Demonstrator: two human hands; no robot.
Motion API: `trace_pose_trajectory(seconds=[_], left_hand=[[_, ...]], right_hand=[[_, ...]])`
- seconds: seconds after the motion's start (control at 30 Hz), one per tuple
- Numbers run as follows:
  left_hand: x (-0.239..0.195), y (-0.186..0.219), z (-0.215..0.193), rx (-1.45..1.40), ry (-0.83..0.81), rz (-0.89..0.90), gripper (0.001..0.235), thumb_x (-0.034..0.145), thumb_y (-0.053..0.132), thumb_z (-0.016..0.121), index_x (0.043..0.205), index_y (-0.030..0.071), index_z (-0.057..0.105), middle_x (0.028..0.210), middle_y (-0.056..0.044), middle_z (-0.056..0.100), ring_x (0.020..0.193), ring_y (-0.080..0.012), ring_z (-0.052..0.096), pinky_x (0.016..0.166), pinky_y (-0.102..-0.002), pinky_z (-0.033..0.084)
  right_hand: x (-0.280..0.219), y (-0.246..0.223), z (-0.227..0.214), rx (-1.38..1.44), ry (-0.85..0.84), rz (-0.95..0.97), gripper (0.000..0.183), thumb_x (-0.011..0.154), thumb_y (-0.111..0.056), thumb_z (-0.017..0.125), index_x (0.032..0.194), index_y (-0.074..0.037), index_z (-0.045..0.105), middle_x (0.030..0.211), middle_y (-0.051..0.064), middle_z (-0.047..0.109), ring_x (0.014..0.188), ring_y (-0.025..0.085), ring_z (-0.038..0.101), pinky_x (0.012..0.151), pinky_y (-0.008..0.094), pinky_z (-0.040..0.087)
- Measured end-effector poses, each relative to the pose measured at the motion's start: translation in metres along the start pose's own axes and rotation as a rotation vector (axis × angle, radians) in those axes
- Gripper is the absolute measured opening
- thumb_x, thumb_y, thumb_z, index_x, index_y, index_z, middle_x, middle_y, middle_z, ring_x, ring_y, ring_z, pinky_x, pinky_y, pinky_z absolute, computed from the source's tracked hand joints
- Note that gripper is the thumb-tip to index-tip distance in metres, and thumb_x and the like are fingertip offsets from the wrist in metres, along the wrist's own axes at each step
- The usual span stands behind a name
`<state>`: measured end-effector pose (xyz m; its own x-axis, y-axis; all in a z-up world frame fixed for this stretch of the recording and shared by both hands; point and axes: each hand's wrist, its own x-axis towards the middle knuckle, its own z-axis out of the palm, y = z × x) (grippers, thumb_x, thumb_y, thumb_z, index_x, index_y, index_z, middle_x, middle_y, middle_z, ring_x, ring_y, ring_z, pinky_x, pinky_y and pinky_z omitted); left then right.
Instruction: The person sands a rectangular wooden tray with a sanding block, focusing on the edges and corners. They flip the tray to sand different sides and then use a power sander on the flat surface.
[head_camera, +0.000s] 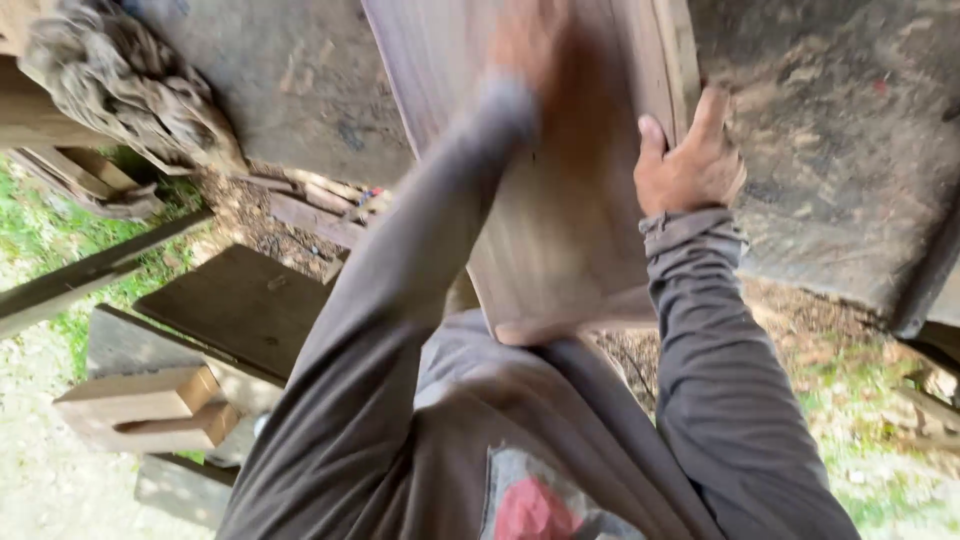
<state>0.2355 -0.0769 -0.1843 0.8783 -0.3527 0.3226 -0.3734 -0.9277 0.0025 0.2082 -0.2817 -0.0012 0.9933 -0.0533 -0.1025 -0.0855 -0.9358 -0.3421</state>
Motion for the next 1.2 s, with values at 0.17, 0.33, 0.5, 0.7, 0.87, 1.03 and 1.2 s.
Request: trace_pose_trajectory(seconds=[0.17, 0.33, 0.5, 0.7, 0.87, 1.03, 1.2], left_hand=[[-0.03, 0.048, -0.026, -0.118, 0.077, 0.025, 0.045, 0.09, 0.019, 0.054, 0.135, 0.013, 0.055, 0.131, -0.02, 0.065, 0.114, -0.035, 0.069, 0.085, -0.05, 0.054], [-0.019, 0.039, -0.042, -0.025, 0.151, 0.093, 0.038, 0.091, 0.019, 0.052, 0.129, 0.015, 0.058, 0.122, -0.018, 0.069, 0.105, -0.0343, 0.071, 0.079, -0.048, 0.056], [0.016, 0.011, -0.035, 0.243, 0.177, 0.014, 0.035, 0.098, 0.023, 0.05, 0.131, 0.019, 0.059, 0.114, -0.016, 0.068, 0.093, -0.0349, 0.068, 0.076, -0.048, 0.056], [-0.007, 0.073, -0.037, -0.225, 0.037, -0.047, 0.048, 0.089, 0.023, 0.058, 0.136, 0.014, 0.056, 0.139, -0.019, 0.058, 0.112, -0.0381, 0.068, 0.092, -0.054, 0.056], [0.105, -0.046, -0.067, -0.384, -0.589, -0.27, 0.021, 0.114, 0.033, 0.055, 0.131, 0.024, 0.064, 0.128, -0.004, 0.07, 0.113, -0.0208, 0.07, 0.097, -0.039, 0.054], [-0.045, -0.024, -0.118, -0.316, 0.017, -0.254, 0.046, 0.097, 0.033, 0.067, 0.133, 0.008, 0.053, 0.137, -0.018, 0.055, 0.107, -0.0331, 0.062, 0.089, -0.044, 0.05], [-0.137, -0.035, -0.164, -0.375, -0.131, -0.385, 0.025, 0.086, 0.025, 0.074, 0.104, 0.014, 0.06, 0.105, -0.009, 0.06, 0.093, -0.0286, 0.062, 0.076, -0.043, 0.046]], right_hand=[[-0.001, -0.002, -0.001, -0.031, 0.095, -0.067, 0.082, 0.103, -0.04, 0.082, 0.157, -0.002, 0.034, 0.108, 0.025, 0.072, 0.094, 0.048, 0.068, 0.081, 0.057, 0.051], [-0.004, -0.003, -0.002, 0.001, 0.068, -0.044, 0.083, 0.102, -0.039, 0.08, 0.158, -0.001, 0.032, 0.105, 0.026, 0.071, 0.091, 0.047, 0.068, 0.081, 0.056, 0.051], [-0.016, 0.013, 0.009, -0.054, 0.136, -0.127, 0.077, 0.101, -0.036, 0.081, 0.152, -0.002, 0.033, 0.113, 0.024, 0.072, 0.097, 0.046, 0.068, 0.084, 0.055, 0.051], [-0.007, -0.005, -0.006, 0.048, 0.028, -0.02, 0.079, 0.102, -0.038, 0.081, 0.157, -0.003, 0.035, 0.116, 0.027, 0.069, 0.1, 0.049, 0.065, 0.087, 0.057, 0.049], [-0.001, 0.005, 0.003, -0.02, 0.134, -0.109, 0.081, 0.101, -0.038, 0.083, 0.154, 0.002, 0.037, 0.117, 0.029, 0.069, 0.099, 0.049, 0.066, 0.088, 0.057, 0.05], [0.006, -0.004, -0.003, -0.022, 0.123, -0.068, 0.076, 0.099, -0.037, 0.083, 0.151, 0.0, 0.042, 0.118, 0.029, 0.07, 0.103, 0.049, 0.067, 0.089, 0.057, 0.05], [-0.002, -0.016, -0.018, 0.024, -0.032, 0.128, 0.076, 0.1, -0.037, 0.08, 0.155, -0.002, 0.041, 0.111, 0.027, 0.072, 0.103, 0.045, 0.07, 0.092, 0.055, 0.052]])
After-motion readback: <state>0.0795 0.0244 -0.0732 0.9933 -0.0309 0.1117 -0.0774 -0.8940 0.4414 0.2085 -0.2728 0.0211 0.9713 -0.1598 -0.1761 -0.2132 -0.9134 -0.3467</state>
